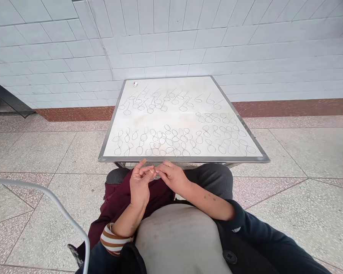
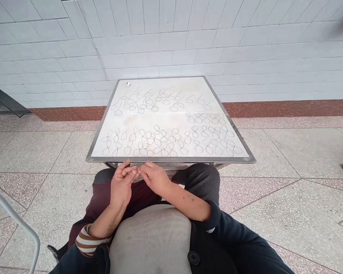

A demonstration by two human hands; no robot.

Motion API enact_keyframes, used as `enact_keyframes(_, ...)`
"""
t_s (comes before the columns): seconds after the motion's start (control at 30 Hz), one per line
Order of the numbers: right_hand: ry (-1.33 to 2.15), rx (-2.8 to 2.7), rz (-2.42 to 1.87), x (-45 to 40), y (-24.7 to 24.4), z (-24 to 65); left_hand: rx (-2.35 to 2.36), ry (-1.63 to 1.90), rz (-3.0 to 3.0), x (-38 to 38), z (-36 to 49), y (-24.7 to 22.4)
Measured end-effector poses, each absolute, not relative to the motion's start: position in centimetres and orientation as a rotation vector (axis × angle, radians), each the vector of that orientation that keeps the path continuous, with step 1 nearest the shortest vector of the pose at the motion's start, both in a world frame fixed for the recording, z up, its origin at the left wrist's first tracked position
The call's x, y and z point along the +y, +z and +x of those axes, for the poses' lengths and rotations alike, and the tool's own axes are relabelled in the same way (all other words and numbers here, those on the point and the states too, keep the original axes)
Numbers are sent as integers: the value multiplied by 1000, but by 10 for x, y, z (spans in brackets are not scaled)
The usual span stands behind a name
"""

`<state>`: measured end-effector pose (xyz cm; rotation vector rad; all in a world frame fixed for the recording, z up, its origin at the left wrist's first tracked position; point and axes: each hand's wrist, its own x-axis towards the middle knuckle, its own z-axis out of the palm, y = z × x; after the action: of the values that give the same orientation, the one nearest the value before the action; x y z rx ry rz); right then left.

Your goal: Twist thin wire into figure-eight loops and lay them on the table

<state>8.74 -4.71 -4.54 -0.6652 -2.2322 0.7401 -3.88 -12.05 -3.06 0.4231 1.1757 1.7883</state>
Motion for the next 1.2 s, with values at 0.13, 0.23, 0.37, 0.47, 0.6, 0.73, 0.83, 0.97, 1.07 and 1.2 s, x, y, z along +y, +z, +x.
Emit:
enact_keyframes(0.13, 714, -2226, -679, -47, -48, 89, 1150, 1783, 438, -121, -39, -31)
enact_keyframes(0.23, 719, -2227, -675, -46, -47, 89, 1133, 1765, 402, -121, -40, -31)
enact_keyframes(0.37, 716, -2254, -669, -46, -44, 88, 1106, 1768, 346, -120, -41, -31)
enact_keyframes(0.47, 718, -2259, -678, -46, -42, 87, 1089, 1781, 338, -120, -41, -32)
enact_keyframes(0.6, 731, -2256, -684, -46, -44, 87, 1095, 1778, 337, -120, -42, -31)
enact_keyframes(0.73, 737, -2250, -672, -46, -44, 86, 1107, 1780, 338, -120, -42, -30)
enact_keyframes(0.83, 740, -2245, -674, -46, -43, 86, 1098, 1787, 335, -120, -42, -30)
enact_keyframes(0.97, 750, -2230, -643, -46, -40, 86, 1078, 1785, 315, -121, -42, -30)
enact_keyframes(1.07, 755, -2231, -626, -46, -40, 87, 1074, 1771, 300, -121, -42, -30)
enact_keyframes(1.2, 722, -2230, -625, -45, -44, 88, 1082, 1769, 319, -121, -43, -31)
